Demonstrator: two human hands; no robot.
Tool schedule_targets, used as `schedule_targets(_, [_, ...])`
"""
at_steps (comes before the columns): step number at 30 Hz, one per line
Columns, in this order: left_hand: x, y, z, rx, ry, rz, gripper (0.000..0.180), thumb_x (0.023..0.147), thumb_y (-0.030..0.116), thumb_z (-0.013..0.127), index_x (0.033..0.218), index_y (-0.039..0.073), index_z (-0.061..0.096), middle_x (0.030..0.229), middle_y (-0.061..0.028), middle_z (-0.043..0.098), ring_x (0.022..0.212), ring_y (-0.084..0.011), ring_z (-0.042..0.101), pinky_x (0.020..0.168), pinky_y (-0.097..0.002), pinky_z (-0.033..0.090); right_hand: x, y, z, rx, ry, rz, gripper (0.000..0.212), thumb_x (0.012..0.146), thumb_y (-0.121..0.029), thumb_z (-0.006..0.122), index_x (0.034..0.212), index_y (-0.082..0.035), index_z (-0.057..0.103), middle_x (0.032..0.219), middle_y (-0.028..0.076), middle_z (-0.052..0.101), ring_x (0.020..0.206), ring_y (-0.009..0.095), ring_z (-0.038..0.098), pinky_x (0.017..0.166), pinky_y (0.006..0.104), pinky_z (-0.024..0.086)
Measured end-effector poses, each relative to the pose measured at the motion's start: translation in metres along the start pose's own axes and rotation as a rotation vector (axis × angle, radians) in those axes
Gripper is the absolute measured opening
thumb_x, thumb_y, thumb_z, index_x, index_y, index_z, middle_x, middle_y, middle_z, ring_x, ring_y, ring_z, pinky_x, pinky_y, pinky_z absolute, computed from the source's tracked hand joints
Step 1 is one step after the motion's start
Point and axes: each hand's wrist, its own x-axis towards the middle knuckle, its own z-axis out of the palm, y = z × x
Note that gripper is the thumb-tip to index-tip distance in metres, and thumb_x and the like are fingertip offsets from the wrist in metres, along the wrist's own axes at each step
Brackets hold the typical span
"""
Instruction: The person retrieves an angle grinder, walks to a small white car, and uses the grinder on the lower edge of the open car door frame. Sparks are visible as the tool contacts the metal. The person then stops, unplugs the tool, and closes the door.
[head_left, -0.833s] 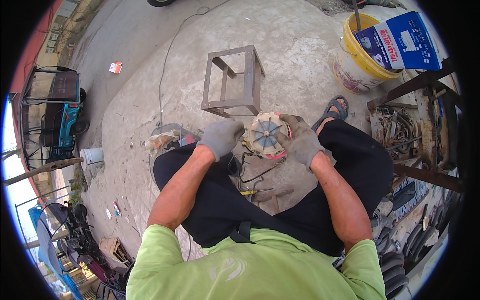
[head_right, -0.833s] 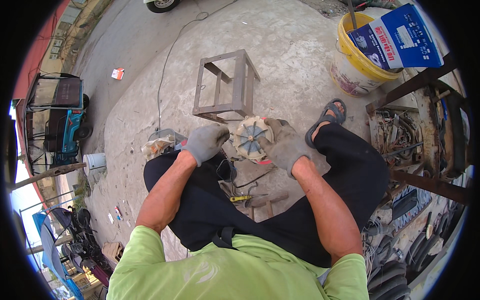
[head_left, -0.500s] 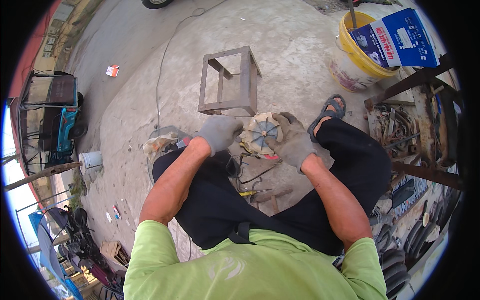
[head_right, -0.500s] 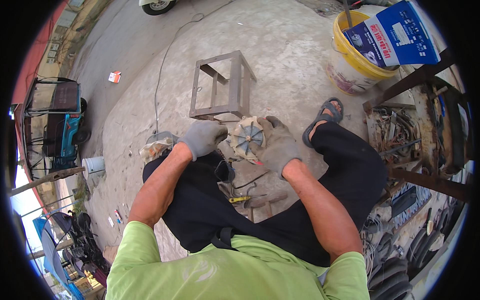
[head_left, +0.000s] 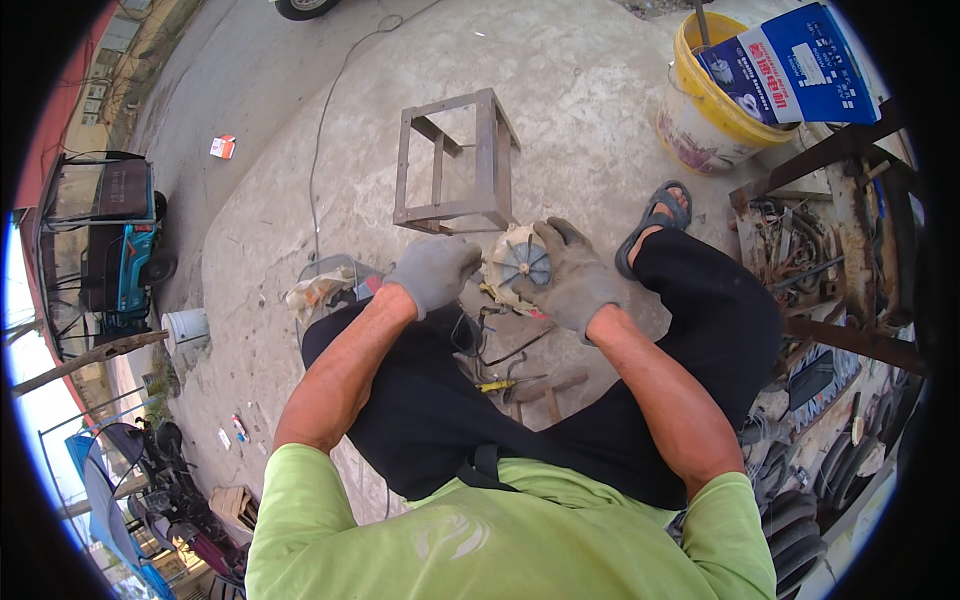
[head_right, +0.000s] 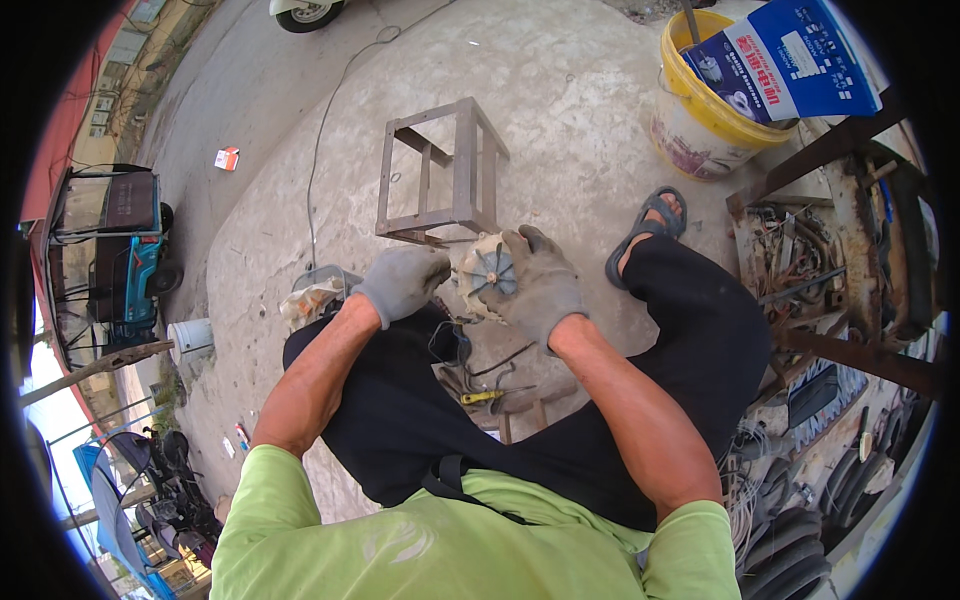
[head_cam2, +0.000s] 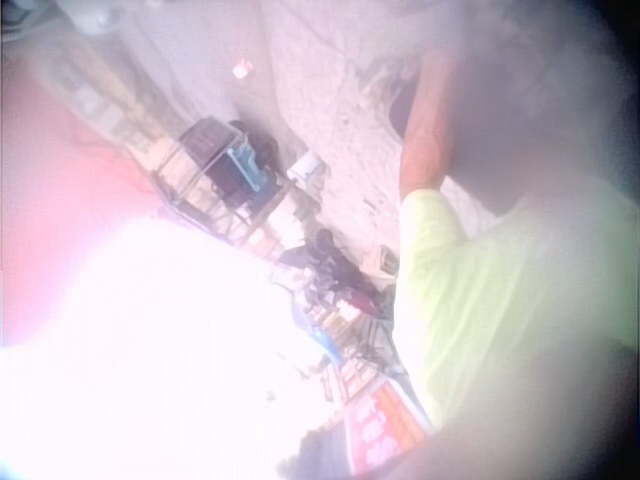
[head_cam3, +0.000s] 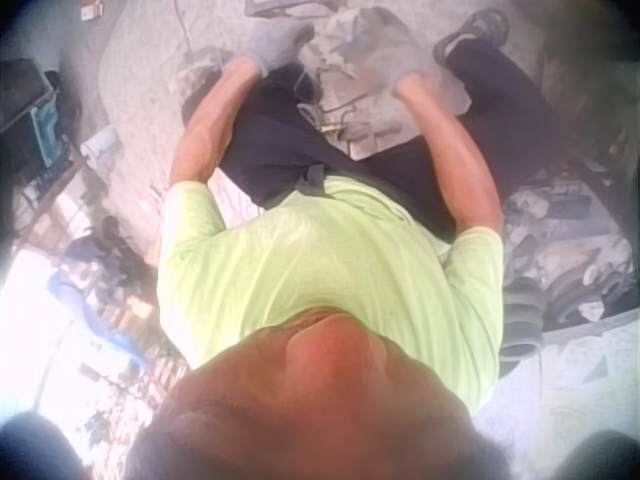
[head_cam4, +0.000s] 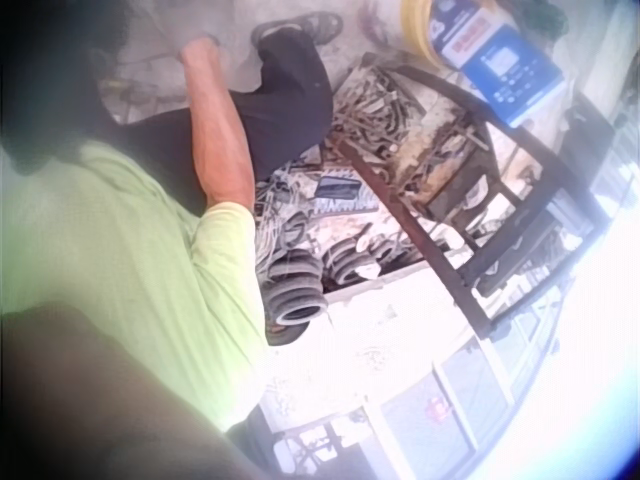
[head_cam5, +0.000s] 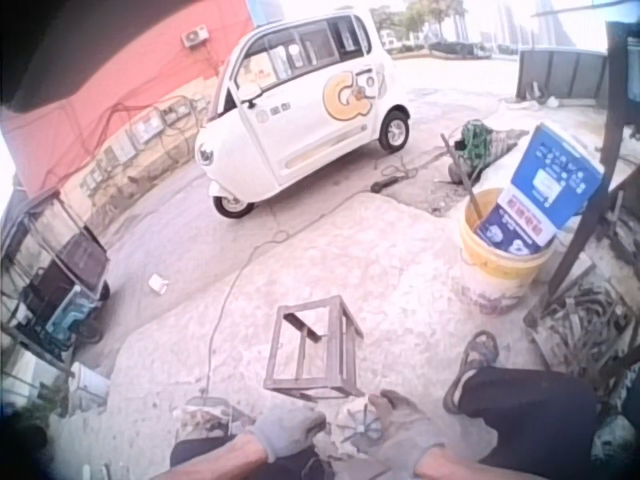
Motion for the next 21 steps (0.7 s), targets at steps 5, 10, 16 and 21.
schedule_targets(5, [0.002,-0.004,-0.002,0.095,0.036,0.098,0.017,0.096,0.025,0.064,0.093,0.010,0.069,0.087,-0.0159,0.070,0.086,-0.0397,0.069,0.074,-0.0526,0.053,0.000,0.001,0.021,-0.003,0.149,-0.053,0.088,0.081,-0.049,0.079,0.149,-0.004,0.047,0.150,0.024,0.048,0.137,0.043,0.049,0.115,0.0483,0.043])
schedule_targets(10, [-0.006,0.000,0.010,-0.135,0.053,-0.065,0.016,0.098,0.020,0.064,0.103,0.007,0.070,0.091,-0.0196,0.070,0.088,-0.0423,0.068,0.076,-0.0507,0.054,0.001,0.002,0.038,0.047,0.265,-0.043,0.084,0.083,-0.043,0.081,0.148,-0.004,0.047,0.146,0.022,0.048,0.135,0.042,0.048,0.115,0.0476,0.042])
schedule_targets(16, [-0.017,0.015,0.031,-0.192,0.241,-0.178,0.015,0.098,0.018,0.066,0.104,0.006,0.071,0.092,-0.0202,0.071,0.086,-0.0415,0.069,0.074,-0.0488,0.055,0.002,0.002,0.051,0.085,0.389,-0.078,0.077,0.083,-0.038,0.080,0.145,-0.003,0.048,0.142,0.021,0.050,0.132,0.041,0.049,0.115,0.0499,0.040])
schedule_targets(21, [-0.020,0.027,0.043,-0.195,0.302,-0.326,0.015,0.098,0.019,0.066,0.102,0.006,0.072,0.089,-0.0195,0.072,0.085,-0.0410,0.070,0.074,-0.0489,0.055,0.004,0.005,0.059,0.088,0.462,-0.119,0.073,0.084,-0.037,0.077,0.142,-0.003,0.049,0.140,0.021,0.051,0.131,0.042,0.049,0.113,0.0522,0.039])
